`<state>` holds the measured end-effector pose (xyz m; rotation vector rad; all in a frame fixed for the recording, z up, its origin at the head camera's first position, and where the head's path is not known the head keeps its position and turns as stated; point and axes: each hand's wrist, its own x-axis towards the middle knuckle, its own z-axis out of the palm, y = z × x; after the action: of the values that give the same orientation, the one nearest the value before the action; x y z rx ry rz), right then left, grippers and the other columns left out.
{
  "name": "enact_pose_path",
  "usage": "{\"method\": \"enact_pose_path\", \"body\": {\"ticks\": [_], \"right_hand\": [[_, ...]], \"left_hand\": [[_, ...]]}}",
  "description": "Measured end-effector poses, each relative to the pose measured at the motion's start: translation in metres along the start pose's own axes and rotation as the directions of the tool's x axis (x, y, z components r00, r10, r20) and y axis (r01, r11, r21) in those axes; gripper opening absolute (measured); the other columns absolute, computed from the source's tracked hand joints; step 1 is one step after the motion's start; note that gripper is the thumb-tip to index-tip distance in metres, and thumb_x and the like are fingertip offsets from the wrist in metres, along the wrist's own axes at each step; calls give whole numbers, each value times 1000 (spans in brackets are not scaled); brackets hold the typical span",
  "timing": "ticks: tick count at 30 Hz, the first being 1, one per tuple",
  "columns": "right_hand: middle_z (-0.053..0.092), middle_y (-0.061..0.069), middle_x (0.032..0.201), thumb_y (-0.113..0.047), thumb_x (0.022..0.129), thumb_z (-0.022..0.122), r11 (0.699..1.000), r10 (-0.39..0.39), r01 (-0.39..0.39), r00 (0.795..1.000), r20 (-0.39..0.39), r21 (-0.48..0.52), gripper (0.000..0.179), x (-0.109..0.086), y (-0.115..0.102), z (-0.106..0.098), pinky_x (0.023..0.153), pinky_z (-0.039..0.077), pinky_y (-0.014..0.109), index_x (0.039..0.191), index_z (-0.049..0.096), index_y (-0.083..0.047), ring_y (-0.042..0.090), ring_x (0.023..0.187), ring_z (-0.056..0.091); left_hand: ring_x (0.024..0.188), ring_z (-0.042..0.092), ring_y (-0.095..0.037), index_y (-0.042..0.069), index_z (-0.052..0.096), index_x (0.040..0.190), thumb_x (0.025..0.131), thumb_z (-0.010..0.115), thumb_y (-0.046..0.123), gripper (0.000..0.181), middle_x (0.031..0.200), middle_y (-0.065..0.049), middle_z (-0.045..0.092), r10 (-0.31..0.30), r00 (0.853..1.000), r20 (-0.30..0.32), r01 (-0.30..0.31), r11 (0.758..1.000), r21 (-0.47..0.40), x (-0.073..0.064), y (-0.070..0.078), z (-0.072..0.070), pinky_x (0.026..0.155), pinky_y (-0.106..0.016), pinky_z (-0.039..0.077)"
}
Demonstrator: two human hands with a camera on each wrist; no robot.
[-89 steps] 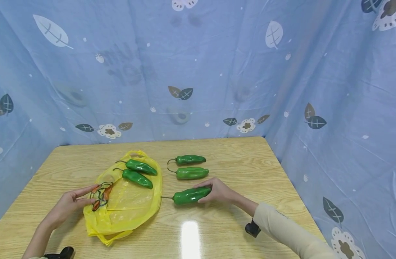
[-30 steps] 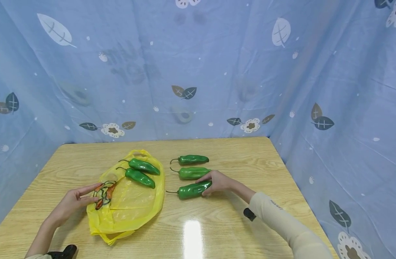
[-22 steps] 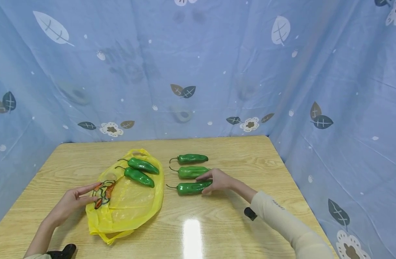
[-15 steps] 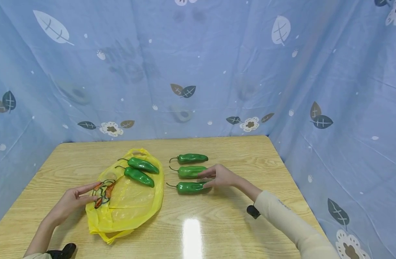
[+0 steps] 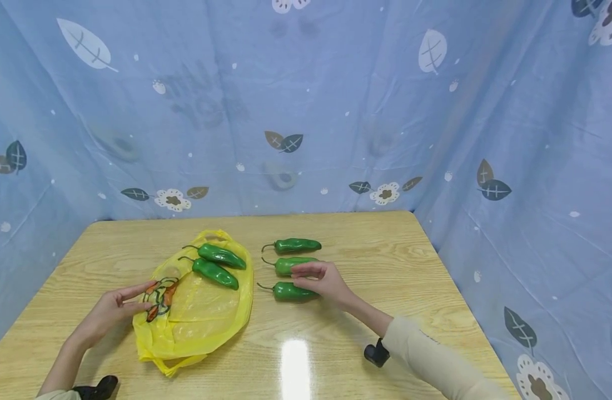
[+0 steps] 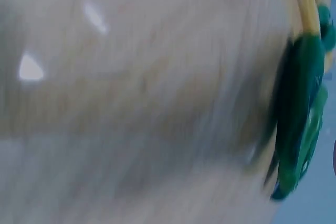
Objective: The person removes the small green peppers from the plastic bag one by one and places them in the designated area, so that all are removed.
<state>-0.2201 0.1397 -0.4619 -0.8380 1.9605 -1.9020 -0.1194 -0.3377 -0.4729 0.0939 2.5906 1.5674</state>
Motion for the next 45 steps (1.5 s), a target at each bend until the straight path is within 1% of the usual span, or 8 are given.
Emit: {"method": "enact_pose_path", "body": {"ticks": [4, 8, 14, 19, 29, 36, 42, 45], "right_hand": [[54, 38, 121, -1, 87, 68, 999, -5, 5, 1000, -6, 37, 39, -4, 2, 20, 87, 51, 30, 123, 58, 12, 41, 111, 57], [52, 39, 123, -1, 88, 67, 998, -20, 18, 999, 26, 65, 41, -4, 4, 38, 91, 49, 30, 124, 55, 14, 46, 112, 54], [51, 36, 127, 5, 87, 65, 992, -42, 37, 998, 43, 120, 39, 5, 3, 63, 92, 48, 33, 123, 55, 16, 50, 114, 50], [56, 29, 126, 1, 88, 67, 991, -38, 34, 999, 32, 130, 38, 15, 0, 80, 91, 49, 32, 122, 58, 13, 47, 114, 53], [57, 34, 121, 3, 88, 65, 991, -14, 19, 999, -35, 134, 36, 31, 16, 114, 89, 50, 30, 122, 59, 11, 41, 111, 58], [60, 28, 121, 0, 89, 65, 994, -1, 10, 997, -80, 112, 37, 50, 22, 135, 100, 43, 31, 123, 58, 10, 40, 112, 57], [58, 27, 125, 3, 87, 67, 985, 26, 4, 985, -172, 171, 38, 69, 26, 148, 94, 47, 28, 123, 58, 11, 39, 114, 56], [60, 26, 123, 4, 85, 68, 989, 28, 3, 977, -211, 148, 37, 77, 27, 154, 94, 47, 31, 120, 61, 10, 39, 114, 57]], "left_hand": [[104, 52, 9, -2, 45, 141, 94, 63, 20, 55, 145, -25, 37, 2, 1000, 9, -2, 1000, -28, -1, 0, 1, 82, -18, 48], [101, 59, 2, -4, 42, 142, 94, 62, 17, 55, 144, -28, 34, 0, 1000, 14, 0, 998, -57, -2, 1, 2, 80, -18, 49], [99, 63, -2, -4, 42, 142, 95, 62, 17, 55, 144, -29, 34, -3, 1000, 14, 4, 998, -61, -1, 2, 1, 79, -19, 50], [98, 63, -3, -3, 43, 142, 94, 63, 17, 55, 144, -28, 35, -3, 1000, 7, 4, 998, -55, -1, 1, 2, 78, -20, 51], [102, 60, 0, -2, 44, 142, 94, 63, 18, 55, 145, -27, 36, 4, 1000, 5, -4, 999, -46, -2, 1, 1, 80, -18, 49], [101, 59, 1, -3, 44, 141, 94, 62, 18, 55, 145, -27, 36, 7, 1000, 3, -7, 999, -47, -4, 0, 1, 79, -19, 50], [104, 58, 1, 0, 45, 142, 94, 63, 20, 55, 145, -25, 37, 5, 1000, 0, -5, 1000, -26, -4, 0, 0, 82, -22, 51], [105, 58, 0, 1, 46, 142, 93, 64, 21, 55, 145, -24, 38, 7, 1000, -7, -7, 1000, -8, -4, 0, 0, 83, -26, 52]]}}
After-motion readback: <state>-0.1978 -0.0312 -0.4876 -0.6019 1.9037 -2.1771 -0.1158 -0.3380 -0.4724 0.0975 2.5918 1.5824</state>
